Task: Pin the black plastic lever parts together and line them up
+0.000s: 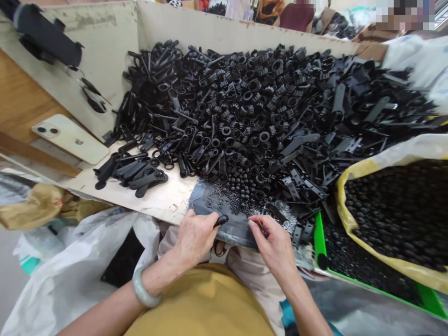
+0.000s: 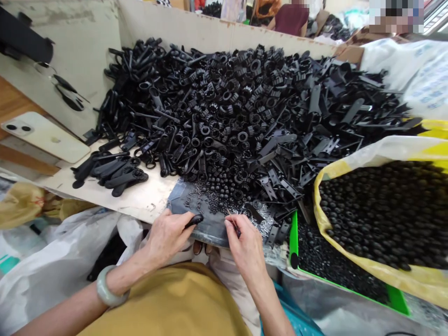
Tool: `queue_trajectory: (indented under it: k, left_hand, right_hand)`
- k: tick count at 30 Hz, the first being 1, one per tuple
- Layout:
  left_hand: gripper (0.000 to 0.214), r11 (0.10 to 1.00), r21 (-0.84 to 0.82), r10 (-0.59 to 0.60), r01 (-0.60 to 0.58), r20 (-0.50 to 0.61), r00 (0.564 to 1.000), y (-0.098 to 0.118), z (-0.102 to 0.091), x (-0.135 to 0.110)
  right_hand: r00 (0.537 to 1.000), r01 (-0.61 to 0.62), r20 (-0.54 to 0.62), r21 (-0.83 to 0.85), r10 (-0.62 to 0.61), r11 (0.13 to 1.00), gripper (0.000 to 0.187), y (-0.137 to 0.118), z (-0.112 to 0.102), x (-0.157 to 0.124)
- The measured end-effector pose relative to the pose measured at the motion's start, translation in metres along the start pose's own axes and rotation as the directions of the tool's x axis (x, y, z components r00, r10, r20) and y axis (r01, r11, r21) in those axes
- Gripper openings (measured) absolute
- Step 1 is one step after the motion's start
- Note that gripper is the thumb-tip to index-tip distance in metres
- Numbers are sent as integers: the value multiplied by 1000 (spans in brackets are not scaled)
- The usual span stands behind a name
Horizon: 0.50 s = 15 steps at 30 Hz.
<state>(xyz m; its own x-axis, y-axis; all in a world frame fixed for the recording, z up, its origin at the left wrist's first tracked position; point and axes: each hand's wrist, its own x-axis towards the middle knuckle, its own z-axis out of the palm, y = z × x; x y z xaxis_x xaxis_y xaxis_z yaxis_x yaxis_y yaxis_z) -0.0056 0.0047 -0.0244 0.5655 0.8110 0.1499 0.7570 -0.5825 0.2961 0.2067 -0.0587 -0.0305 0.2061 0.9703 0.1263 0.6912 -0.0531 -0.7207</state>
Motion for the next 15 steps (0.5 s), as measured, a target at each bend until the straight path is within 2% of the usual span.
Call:
queue_trajectory:
  k: [5,9,12,15]
  left_hand:
    - [22,998,-1,68,-68,-95,993,-7,6,-3]
    - [17,994,5,110,-111,-144,983,-7,11,-9]
    - [16,992,-6,127,-129,-134,983,-8,9,-12]
    - [15,991,-21,129,-131,-86,988,-9,4,-13]
  right_hand:
    - [995,101,7,-116,-101,988,26,-6,15,10]
    - [991,133,2,-179,-134,975,25,-11,27,17]
    - [990,144,23,-185,-142,972,24,-14,30,18]
    - [992,124,32,-118,-121,985,23,-14,26,15]
